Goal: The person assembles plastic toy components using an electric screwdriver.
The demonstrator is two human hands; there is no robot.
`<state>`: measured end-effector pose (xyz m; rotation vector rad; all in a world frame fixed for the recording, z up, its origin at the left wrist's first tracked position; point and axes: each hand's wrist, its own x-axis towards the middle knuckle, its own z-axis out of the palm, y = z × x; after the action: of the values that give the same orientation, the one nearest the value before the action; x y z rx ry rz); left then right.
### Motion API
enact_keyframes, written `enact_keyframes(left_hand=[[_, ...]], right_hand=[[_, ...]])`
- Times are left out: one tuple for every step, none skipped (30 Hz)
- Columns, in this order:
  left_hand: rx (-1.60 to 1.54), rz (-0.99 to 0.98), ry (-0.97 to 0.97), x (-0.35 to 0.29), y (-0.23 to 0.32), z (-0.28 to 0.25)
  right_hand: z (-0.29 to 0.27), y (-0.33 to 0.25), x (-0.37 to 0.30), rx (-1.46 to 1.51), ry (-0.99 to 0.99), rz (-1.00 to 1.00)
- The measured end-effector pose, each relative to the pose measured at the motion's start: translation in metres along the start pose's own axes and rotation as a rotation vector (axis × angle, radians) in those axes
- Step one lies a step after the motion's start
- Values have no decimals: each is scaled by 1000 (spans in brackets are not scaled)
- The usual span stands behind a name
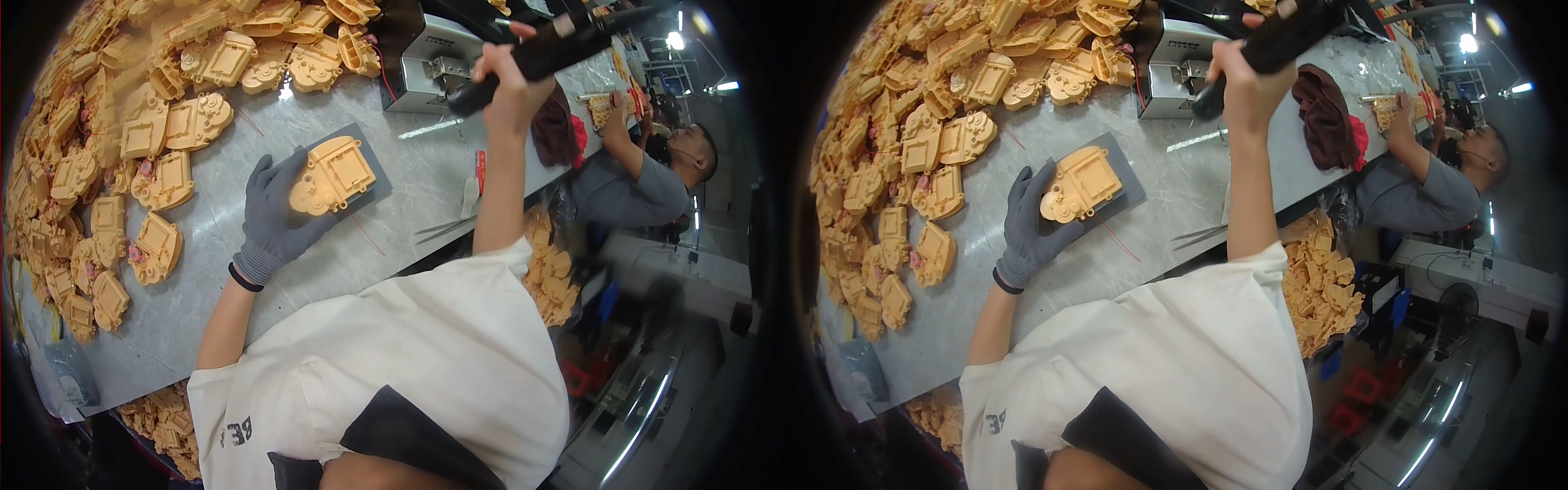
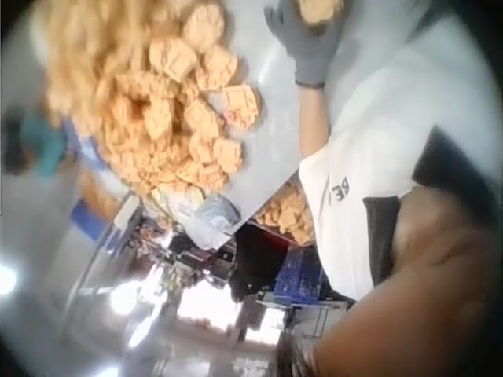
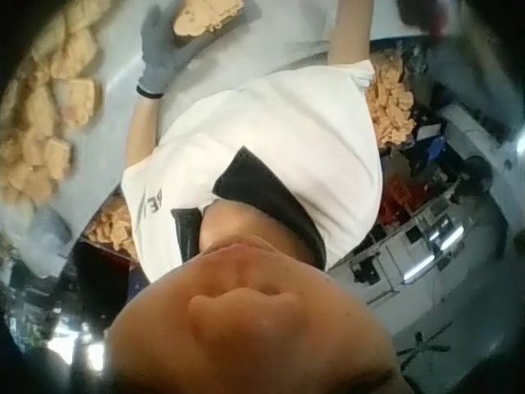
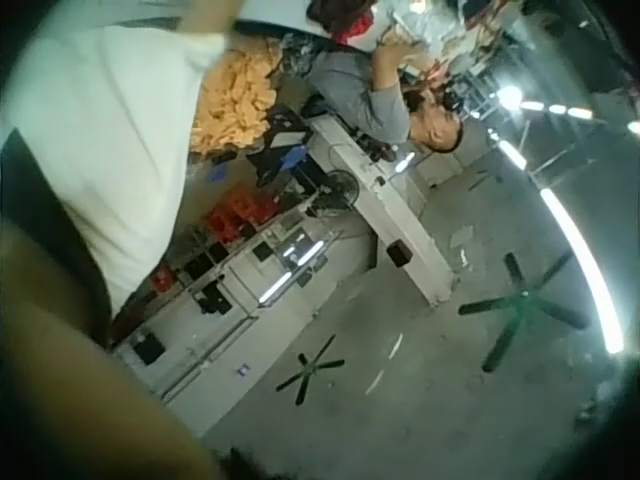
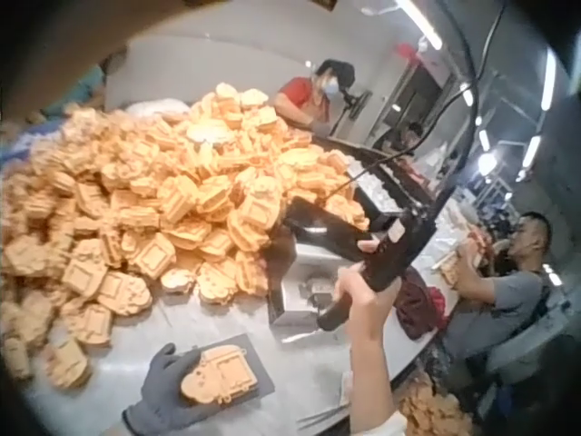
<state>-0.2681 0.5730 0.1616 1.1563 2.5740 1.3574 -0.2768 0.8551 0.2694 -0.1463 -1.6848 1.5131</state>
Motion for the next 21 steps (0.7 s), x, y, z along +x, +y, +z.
enact_keyframes(left_hand=[[-20,-15,-18,0,-1,-1],[-19,-40,-1,1,-3,0],[-13,-18,3,4,-5,1],[-7,-2,-7,1,-6,2],[-15,-19,-19,-3,-3,-1],[-6,-43,-31,-4,1,-3],[11,-57,-30,0,0,-4],[8,-44,-21,0,-5,-1],[11,-51,-19,-1,-6,-2],[8,-40,-24,0,-6,0],[5,-29,-28,0,-7,1],[6,-36,-21,0,-8,1],[-8,-15,-10,-1,-9,2],[-22,7,0,-1,-10,4],[-24,-2,4,-1,-11,4],[-34,11,9,-2,-12,4],[-44,23,14,-2,-12,4],[-46,16,15,-4,-13,4],[-52,27,22,-4,-13,4],[-57,39,29,-4,-14,4],[-58,33,30,-4,-13,3]], right_hand=[[0,-7,-20,134,-21,77],[3,-17,-42,127,-80,89],[4,-28,-61,197,-131,51],[9,-44,-79,222,-161,63],[16,-53,-88,287,-241,11],[21,-62,-97,313,-295,2],[27,-64,-100,348,-354,-23],[31,-64,-102,353,-358,-17],[35,-63,-104,324,-395,4],[37,-62,-104,295,-435,25],[38,-59,-104,298,-444,29],[39,-56,-104,254,-434,33],[39,-53,-105,208,-423,40],[39,-51,-105,209,-431,46],[40,-49,-105,213,-414,42],[42,-47,-105,216,-394,37],[43,-46,-106,216,-400,44],[45,-44,-107,175,-391,44],[47,-43,-107,135,-382,41],[49,-41,-106,135,-386,45],[50,-39,-106,204,-374,30]])
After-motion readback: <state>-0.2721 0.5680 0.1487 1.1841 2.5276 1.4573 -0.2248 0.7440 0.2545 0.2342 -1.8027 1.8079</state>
